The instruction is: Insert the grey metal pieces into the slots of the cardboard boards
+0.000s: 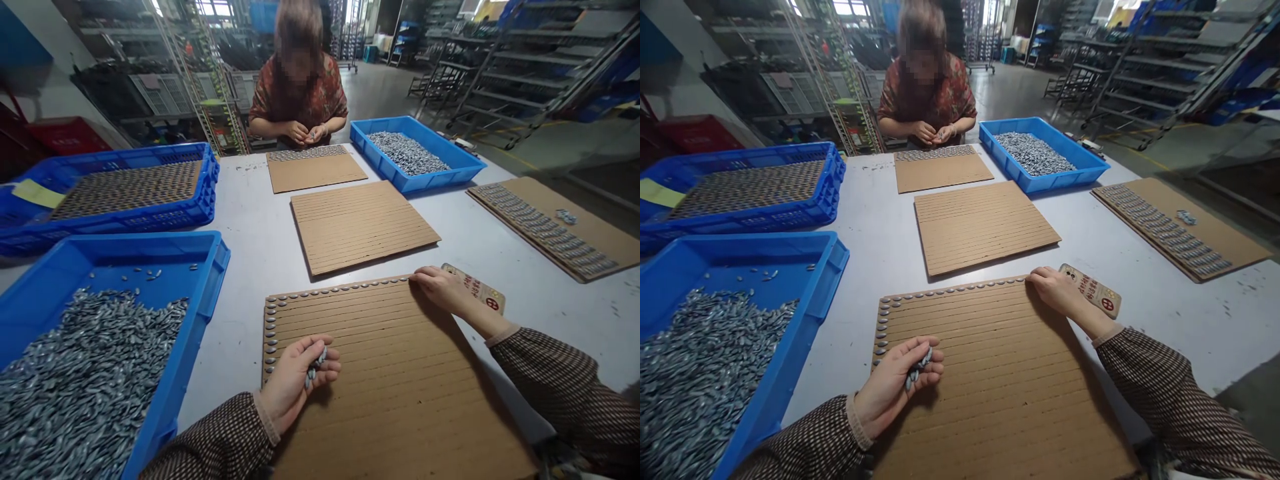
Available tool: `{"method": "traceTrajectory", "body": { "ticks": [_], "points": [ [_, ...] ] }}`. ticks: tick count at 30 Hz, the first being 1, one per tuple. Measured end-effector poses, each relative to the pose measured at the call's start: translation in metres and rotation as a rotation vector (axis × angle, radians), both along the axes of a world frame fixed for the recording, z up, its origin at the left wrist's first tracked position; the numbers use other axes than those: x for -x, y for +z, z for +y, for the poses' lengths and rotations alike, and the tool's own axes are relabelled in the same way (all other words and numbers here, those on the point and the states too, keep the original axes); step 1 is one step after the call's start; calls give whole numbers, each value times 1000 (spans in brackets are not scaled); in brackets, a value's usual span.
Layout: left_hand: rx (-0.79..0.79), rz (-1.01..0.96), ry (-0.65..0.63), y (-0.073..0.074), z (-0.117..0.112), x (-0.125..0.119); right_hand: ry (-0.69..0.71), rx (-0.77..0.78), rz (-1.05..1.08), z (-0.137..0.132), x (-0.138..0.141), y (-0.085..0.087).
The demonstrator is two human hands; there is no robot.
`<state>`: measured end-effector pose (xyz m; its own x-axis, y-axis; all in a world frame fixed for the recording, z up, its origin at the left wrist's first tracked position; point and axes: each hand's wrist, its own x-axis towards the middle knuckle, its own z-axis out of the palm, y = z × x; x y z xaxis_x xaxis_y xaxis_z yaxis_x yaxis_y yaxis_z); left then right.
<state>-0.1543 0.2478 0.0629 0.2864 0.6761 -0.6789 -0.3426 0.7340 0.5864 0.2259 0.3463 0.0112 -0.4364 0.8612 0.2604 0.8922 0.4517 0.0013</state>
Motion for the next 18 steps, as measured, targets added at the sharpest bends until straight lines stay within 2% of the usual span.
{"method": "traceTrajectory", "body": {
  "ticks": [3,6,10,13,15,18],
  "points": [
    [19,6,23,5,1,-2,-21,-64,108,-7,7,6],
    [30,-4,35,10,1,-4,2,-78,310,-25,40,18],
    [38,-26,56,12,1,-6,236,259,490,-60,116,36],
    [34,-54,51,10,-1,-5,358,427,583,-75,167,41],
    [6,-78,42,9,-2,-5,364,513,642,-78,188,39],
    [-35,-97,49,7,-2,-4,309,603,780,-78,203,34]
  ]
}}
